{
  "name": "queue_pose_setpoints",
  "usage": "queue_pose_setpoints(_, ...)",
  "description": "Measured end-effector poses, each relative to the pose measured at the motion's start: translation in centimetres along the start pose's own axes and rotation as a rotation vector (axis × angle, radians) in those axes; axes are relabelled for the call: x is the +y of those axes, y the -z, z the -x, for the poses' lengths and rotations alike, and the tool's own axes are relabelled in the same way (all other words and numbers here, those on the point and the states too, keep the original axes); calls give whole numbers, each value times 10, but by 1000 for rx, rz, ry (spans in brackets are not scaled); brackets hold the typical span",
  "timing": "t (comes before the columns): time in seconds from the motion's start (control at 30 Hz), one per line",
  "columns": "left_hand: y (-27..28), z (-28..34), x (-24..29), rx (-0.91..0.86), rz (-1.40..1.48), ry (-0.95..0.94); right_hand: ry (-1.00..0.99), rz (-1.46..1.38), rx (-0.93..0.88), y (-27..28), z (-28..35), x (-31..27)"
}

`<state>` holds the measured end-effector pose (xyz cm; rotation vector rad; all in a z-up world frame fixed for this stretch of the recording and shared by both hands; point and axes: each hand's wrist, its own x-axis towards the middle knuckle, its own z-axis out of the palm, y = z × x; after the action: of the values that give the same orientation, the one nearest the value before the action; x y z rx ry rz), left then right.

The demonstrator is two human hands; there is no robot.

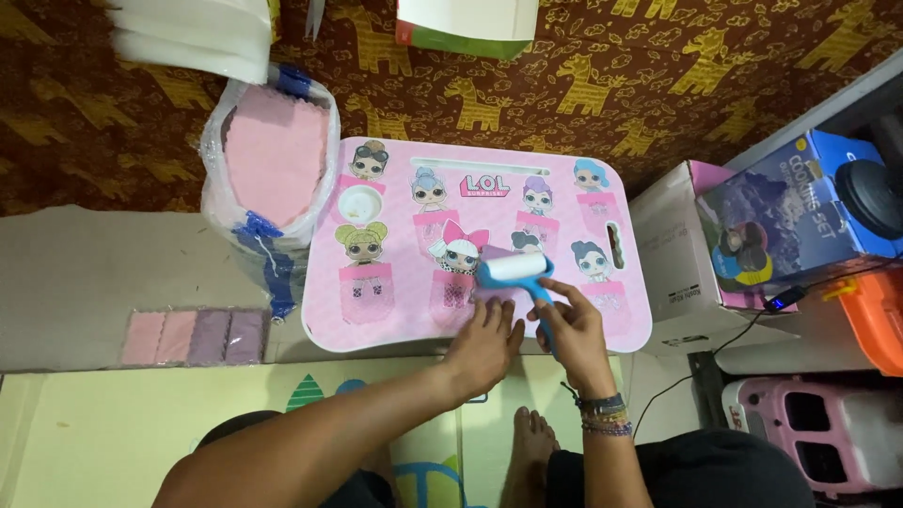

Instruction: The person uses a blue-handled lint roller to roll over small rectangular pieces of fabric on a pink tray. They handle a grey piece first, then a purple piece, rolling each repeatedly before placing them into clear plastic bags.

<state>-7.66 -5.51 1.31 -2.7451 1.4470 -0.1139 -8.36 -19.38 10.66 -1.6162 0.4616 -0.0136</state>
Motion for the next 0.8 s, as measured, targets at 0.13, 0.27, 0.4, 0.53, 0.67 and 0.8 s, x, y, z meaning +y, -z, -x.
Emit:
queue_pose_setpoints(0.13, -22, -3, 2, -35, -14, -8, -27, 75, -17, 0, -10, 13)
queue_pose_setpoints(0.27, -27, -5, 0, -71, -52, -29, -18, 119, -18, -5, -20, 15)
queue_pose_setpoints(0.4, -5, 0, 1, -101, -64, -40, 12, 147, -21, -15, -24, 6)
queue_pose_setpoints(0.53, 9, 3, 1, -88, -48, -24, 36, 149, -27, -21, -34, 4)
queue_pose_setpoints(0.67, 11, 3, -1, -68, -45, -29, 64, 126, -34, -26, -46, 7)
queue_pose_setpoints(0.8, -9, -5, 0, -61, -94, -34, 79, 110, -41, -30, -54, 8)
